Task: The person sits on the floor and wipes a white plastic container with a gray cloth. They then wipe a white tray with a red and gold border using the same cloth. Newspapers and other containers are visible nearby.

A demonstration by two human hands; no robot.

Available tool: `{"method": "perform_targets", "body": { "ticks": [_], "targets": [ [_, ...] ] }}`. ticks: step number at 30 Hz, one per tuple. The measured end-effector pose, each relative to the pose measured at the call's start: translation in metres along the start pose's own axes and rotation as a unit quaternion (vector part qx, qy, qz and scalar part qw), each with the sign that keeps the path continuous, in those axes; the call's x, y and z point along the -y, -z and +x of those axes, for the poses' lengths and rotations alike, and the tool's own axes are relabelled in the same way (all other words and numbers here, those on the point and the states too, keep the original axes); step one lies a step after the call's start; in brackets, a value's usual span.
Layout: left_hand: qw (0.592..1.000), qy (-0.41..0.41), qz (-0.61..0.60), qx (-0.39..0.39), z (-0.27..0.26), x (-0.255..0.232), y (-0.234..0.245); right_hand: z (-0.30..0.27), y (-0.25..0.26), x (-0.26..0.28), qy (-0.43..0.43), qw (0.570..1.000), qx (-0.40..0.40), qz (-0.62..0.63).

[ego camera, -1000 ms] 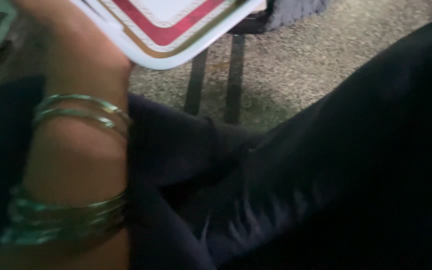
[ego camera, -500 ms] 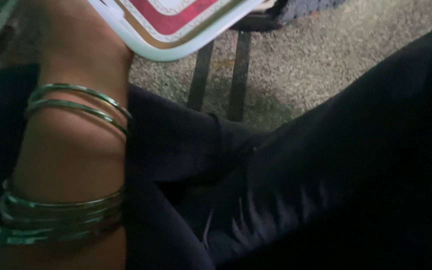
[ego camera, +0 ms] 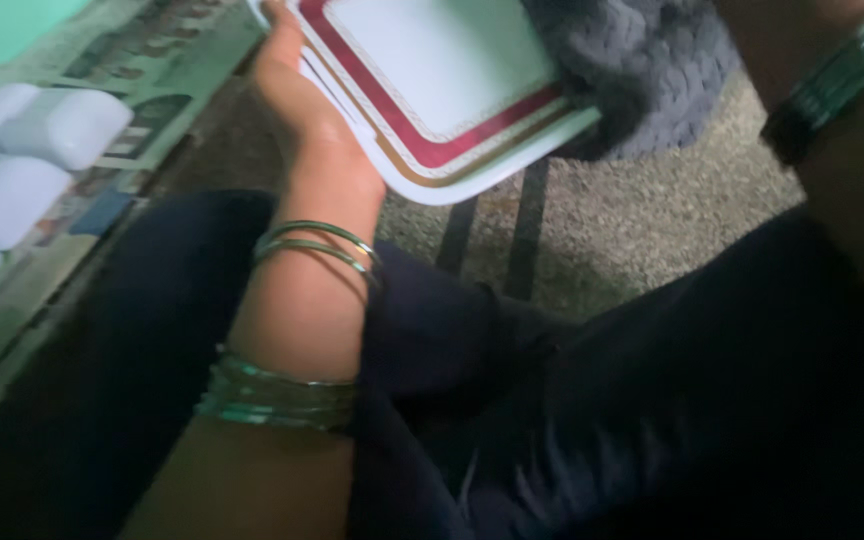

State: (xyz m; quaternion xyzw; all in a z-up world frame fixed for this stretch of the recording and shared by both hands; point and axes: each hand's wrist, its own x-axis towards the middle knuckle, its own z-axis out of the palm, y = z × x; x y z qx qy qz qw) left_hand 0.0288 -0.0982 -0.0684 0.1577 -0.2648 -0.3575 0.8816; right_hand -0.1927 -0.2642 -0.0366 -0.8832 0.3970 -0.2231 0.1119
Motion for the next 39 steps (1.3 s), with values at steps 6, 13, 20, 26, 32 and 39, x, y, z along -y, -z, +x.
{"method": "perform_targets", "body": {
  "ticks": [6,13,20,26,32,39],
  "targets": [
    [0.998,-0.001,0.022,-0.055,-0.009,-0.024,-0.021,0.028,0.018,0.040,0.053,0.992,-0.037,-0.104],
    [0.991,0.043,-0.060,-0.112,-0.016,-0.038,-0.024,0.051,-0.023,0.054,0.139,0.988,0.067,0.002],
    [0.989,0.034,-0.094,-0.107,-0.027,-0.046,-0.017,-0.001,-0.039,0.149,0.220,0.968,0.118,-0.002],
    [0.991,0.041,-0.077,-0.097,-0.033,-0.049,-0.019,-0.022,-0.039,0.186,0.297,0.942,0.148,0.057],
    [0.992,0.073,-0.060,-0.087,-0.035,-0.052,-0.029,0.007,-0.036,0.197,0.280,0.952,0.101,-0.069],
    [0.988,0.107,-0.052,-0.096,-0.035,-0.050,-0.036,0.020,-0.027,0.193,0.149,0.983,0.067,-0.083]
  ]
}}
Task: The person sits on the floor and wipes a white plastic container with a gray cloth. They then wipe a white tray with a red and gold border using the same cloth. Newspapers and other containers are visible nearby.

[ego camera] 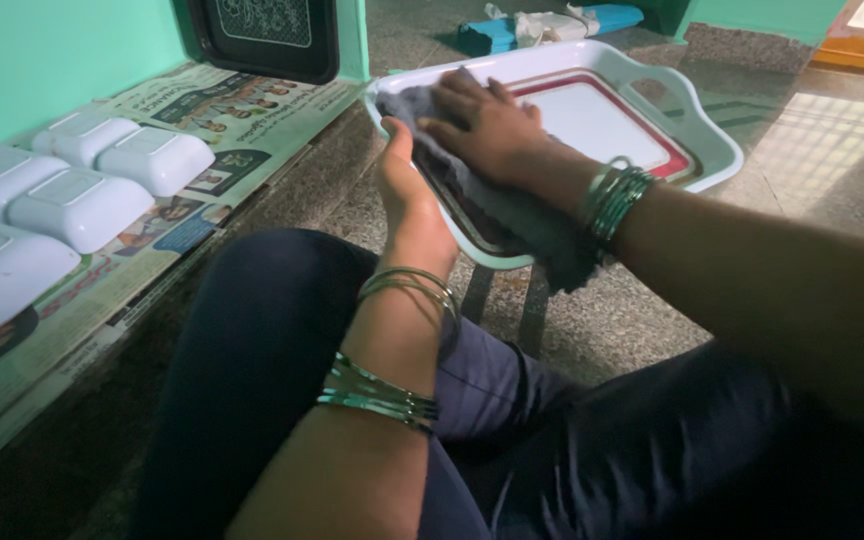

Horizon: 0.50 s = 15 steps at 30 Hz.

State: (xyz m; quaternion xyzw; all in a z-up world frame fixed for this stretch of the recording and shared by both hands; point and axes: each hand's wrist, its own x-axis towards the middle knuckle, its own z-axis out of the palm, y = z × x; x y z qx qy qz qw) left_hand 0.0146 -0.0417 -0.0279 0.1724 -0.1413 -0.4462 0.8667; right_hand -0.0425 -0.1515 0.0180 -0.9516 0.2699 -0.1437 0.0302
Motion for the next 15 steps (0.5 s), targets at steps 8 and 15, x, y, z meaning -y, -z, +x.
{"method": "perform_targets", "body": {
  "ticks": [8,15],
  "targets": [
    [1.000,-0.014,0.005,0.014,0.000,-0.001,-0.001,-0.010,0.005,-0.004,-0.018,0.995,-0.095,0.022],
    [0.998,-0.014,0.043,-0.041,-0.012,-0.009,-0.006,-0.042,0.013,0.011,0.058,0.998,0.017,-0.018]
  ]
}}
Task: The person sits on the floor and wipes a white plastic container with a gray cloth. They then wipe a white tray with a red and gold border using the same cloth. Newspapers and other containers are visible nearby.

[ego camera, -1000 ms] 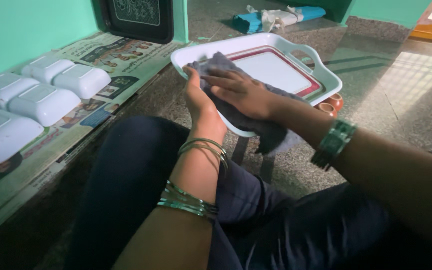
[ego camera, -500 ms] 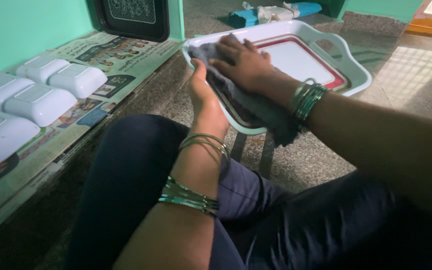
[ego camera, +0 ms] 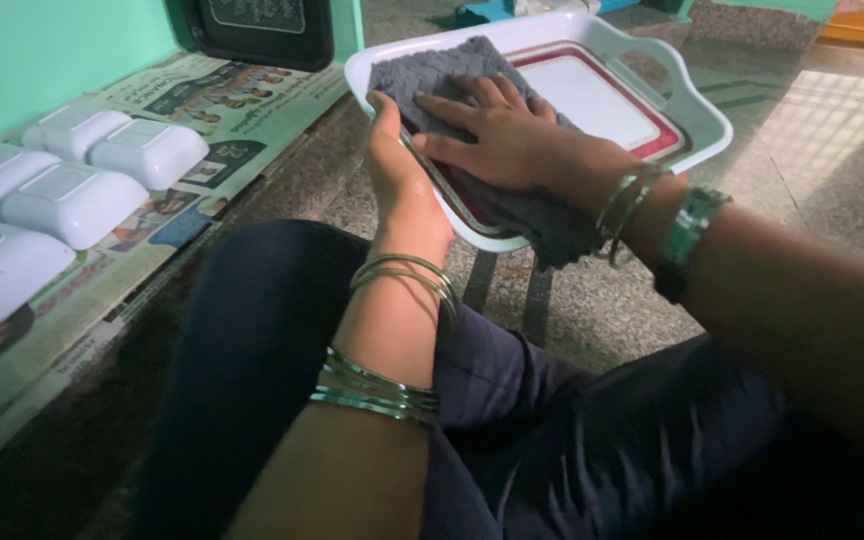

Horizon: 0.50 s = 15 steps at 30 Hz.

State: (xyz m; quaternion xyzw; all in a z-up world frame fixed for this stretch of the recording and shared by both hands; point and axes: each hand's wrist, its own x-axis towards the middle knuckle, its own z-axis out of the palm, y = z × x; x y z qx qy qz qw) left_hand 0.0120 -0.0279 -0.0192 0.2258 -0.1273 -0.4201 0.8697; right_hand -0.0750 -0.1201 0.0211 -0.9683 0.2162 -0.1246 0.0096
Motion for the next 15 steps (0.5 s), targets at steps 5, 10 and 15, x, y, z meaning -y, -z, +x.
{"method": "perform_targets", "body": {
  "ticks": [5,10,15],
  "targets": [
    [0.999,-0.032,-0.014,0.038,0.014,0.009,0.003,0.018,0.002,-0.023,-0.095,0.995,0.003,-0.002],
    [0.998,-0.039,-0.015,0.038,0.019,0.011,0.004,0.028,0.010,-0.084,-0.242,0.970,-0.015,0.010],
    [0.996,-0.062,-0.001,0.060,0.020,0.013,0.000,0.027,0.015,-0.112,-0.305,0.951,-0.036,0.046]
  ]
}}
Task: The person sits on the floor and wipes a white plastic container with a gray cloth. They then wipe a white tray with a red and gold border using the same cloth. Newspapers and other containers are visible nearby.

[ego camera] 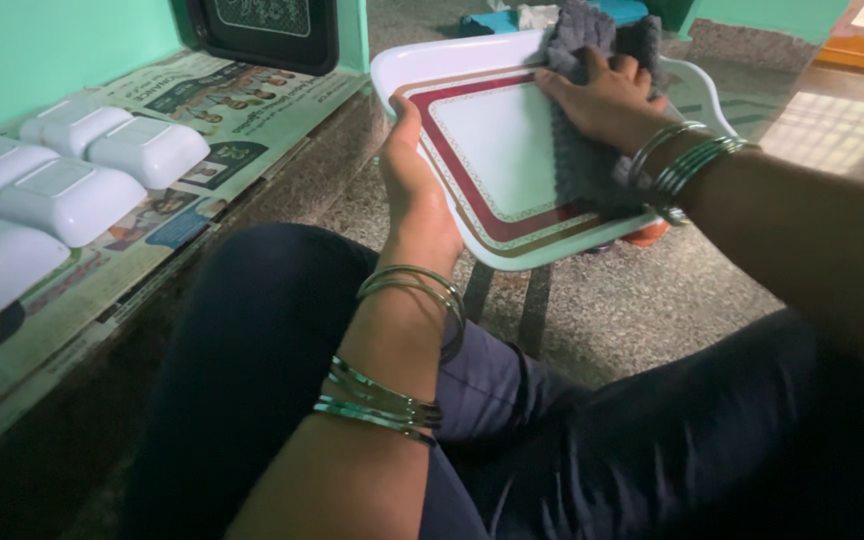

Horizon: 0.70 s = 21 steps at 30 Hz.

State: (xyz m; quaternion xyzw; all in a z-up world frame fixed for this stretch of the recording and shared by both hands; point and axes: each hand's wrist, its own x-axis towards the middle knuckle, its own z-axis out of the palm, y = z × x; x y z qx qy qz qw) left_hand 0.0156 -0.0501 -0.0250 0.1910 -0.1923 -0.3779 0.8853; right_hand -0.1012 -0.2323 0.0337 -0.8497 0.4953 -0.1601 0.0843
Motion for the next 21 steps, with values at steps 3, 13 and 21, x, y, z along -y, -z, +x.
{"method": "perform_targets", "body": {
  "ticks": [3,13,21],
  "targets": [
    [0.999,0.037,-0.028,0.003,0.001,-0.001,0.003,-0.005,-0.005,0.013,0.023,1.000,-0.001,0.009],
    [0.999,0.015,-0.014,-0.027,0.011,-0.007,0.019,-0.029,-0.033,0.098,0.164,0.984,-0.021,0.073],
    [0.999,0.030,-0.011,-0.025,0.010,-0.007,0.019,-0.074,-0.006,0.101,0.314,0.874,0.151,0.337]
  ]
}}
